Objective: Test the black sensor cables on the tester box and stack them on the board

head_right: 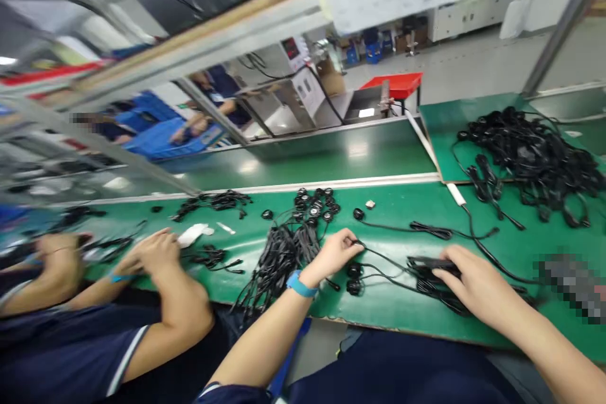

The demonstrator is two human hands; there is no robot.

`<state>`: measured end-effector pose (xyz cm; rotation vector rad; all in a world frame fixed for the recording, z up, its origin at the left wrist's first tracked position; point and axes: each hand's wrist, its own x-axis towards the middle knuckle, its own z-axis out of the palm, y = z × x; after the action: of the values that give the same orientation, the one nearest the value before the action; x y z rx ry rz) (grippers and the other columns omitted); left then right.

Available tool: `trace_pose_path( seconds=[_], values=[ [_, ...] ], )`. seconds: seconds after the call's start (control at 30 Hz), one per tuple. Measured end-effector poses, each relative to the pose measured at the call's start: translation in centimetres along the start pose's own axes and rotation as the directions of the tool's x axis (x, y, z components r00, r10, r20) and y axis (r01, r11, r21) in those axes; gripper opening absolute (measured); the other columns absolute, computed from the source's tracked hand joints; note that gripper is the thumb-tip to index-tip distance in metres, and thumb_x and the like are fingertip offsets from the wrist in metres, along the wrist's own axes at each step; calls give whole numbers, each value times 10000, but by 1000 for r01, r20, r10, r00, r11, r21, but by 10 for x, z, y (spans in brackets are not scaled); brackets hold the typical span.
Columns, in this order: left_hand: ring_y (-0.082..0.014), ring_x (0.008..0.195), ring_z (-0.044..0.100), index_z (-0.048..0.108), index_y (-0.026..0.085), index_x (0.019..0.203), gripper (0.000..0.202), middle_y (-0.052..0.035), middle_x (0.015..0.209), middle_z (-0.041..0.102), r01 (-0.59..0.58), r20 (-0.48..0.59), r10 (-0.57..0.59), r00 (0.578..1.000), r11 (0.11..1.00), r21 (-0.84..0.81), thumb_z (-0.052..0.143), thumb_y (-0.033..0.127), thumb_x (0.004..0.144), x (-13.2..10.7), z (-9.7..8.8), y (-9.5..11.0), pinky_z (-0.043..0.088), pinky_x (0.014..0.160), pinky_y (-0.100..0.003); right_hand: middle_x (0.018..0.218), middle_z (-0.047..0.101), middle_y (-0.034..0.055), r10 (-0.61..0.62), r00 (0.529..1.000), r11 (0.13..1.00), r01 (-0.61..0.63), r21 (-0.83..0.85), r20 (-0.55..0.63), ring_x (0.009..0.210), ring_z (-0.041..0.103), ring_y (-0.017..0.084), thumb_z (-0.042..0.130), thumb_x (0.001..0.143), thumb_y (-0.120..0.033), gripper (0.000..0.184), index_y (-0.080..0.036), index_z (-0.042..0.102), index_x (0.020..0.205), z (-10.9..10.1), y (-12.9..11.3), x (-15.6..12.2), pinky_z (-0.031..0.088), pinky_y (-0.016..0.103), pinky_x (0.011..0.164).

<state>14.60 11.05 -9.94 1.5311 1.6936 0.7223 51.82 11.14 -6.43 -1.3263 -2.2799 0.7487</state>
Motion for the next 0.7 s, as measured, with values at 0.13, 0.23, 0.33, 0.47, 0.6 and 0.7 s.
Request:
trace_pose_path(
  seconds=[0.13,0.23,0.33,0.47,0.6,0.7],
  values=[
    [-164,658,513,619,189,825,359,16,673,564,-14,-83,16,996,1000,21,708,531,760,12,-1,-7,384,643,-285,1077,696,57,4,998,1000,-3,22,-62,970,667,233,566,1011,-498,282,-237,642,1084,-3,-16,14,549,356,874],
    [-168,646,528,624,190,801,392,11,659,575,-2,-124,4,992,1000,16,701,570,747,20,-3,-11,400,631,-286,1140,683,66,25,994,999,-27,-21,-107,1021,663,235,573,1017,-423,239,-222,642,1127,1,-12,23,550,351,856],
    [-169,640,540,630,187,797,433,1,662,597,39,-184,-38,982,999,0,707,607,728,23,-4,-11,410,620,-286,1148,684,70,46,995,995,-53,-80,-89,1001,671,242,604,1005,-363,203,-210,647,1131,4,-11,25,547,360,842],
    [-180,650,570,637,183,834,438,-11,686,622,78,-210,-70,975,997,26,692,612,763,25,-5,-10,429,625,-295,1086,706,69,26,997,987,-15,-163,66,960,683,256,639,992,-320,156,-205,663,1095,1,-22,9,539,377,845],
    [-210,700,608,635,169,997,451,-23,742,627,19,-271,16,962,992,126,671,587,830,14,-7,-7,488,693,-337,1103,710,82,41,977,976,6,-217,210,966,695,267,650,1000,-344,212,-203,662,1159,-3,-38,-18,538,374,831],
    [-231,798,619,630,174,1033,453,-62,875,646,-75,-278,140,950,970,231,668,593,863,-8,-12,-4,514,769,-373,1098,707,80,81,956,967,-8,-253,282,945,698,263,721,953,-299,255,-204,657,1180,1,-46,-36,535,356,800]
  ],
)
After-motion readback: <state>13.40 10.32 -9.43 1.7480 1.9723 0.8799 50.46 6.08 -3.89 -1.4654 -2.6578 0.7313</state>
